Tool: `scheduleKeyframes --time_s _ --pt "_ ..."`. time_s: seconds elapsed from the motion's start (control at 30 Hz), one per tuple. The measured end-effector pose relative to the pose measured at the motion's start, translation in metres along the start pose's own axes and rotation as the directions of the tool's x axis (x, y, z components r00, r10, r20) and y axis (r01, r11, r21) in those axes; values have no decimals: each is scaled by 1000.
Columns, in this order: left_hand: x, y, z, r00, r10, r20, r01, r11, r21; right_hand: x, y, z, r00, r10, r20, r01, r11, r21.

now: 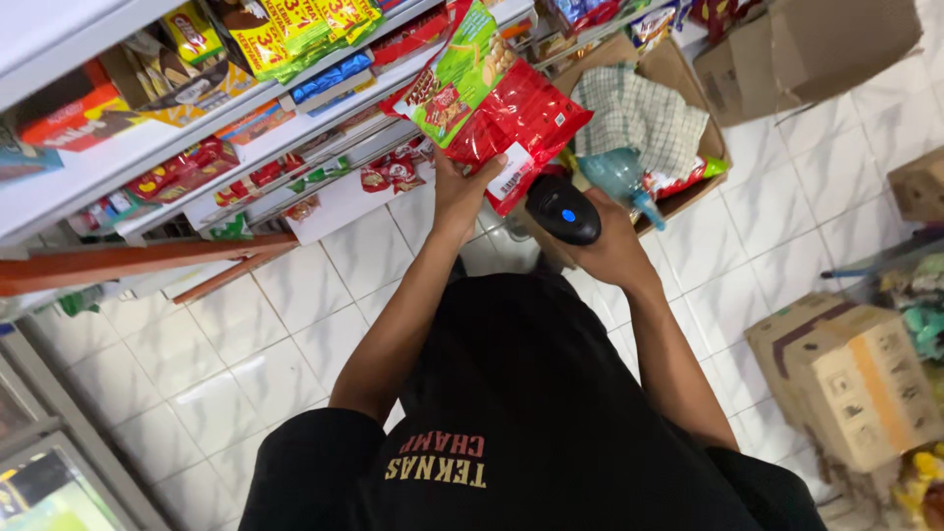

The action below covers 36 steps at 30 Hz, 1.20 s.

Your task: The person organizes snack items in a store aisle, taking packages from a cardboard box and placing them onto wire shelves. They use a barcode scanner to scan items before stocking them. The person also cleans the shelf surface with a spray bottle and a cloth.

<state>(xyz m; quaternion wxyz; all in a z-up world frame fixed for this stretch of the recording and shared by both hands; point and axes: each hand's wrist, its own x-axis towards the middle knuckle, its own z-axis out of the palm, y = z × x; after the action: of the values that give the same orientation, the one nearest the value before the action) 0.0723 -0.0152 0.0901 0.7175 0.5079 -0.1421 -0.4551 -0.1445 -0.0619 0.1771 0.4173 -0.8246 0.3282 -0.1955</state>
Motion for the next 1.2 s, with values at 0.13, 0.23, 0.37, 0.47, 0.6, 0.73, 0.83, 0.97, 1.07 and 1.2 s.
scheduleKeyframes --time_s 0.13,0.23,0.37,0.47,0.6,0.73,0.83,0.97,1.07,1.2 --pt "-3 4 -13 997 -15 72 22 995 -92 -4 -12 29 986 89 -140 -59 977 204" --pt "-9 -2 -10 997 -41 67 54 979 -196 -5 -11 61 889 363 -279 -236 885 402" --pt "-25 -11 -3 979 -152 136 184 945 -271 4 -2 92 730 493 -473 -200 816 542" --pt "-30 -13 2 959 -226 169 269 912 -309 6 0 96 714 478 -511 -171 827 536" --pt "-31 -14 10 939 -275 206 319 919 -231 4 0 88 696 476 -538 -147 828 542" --pt "-32 -13 25 962 -207 180 239 955 -178 11 9 77 645 547 -534 -17 709 705" --pt "-32 -10 33 968 -135 213 177 966 -191 9 20 64 700 530 -478 -92 731 677" --pt "-28 -18 41 950 -146 275 180 978 -101 1 28 34 793 416 -445 -111 817 566" --pt "-24 -34 47 934 -183 307 202 979 -28 0 25 17 775 409 -482 -130 849 511" --pt "-18 -37 50 933 -179 312 172 984 51 -16 18 -12 839 463 -286 -318 843 433"
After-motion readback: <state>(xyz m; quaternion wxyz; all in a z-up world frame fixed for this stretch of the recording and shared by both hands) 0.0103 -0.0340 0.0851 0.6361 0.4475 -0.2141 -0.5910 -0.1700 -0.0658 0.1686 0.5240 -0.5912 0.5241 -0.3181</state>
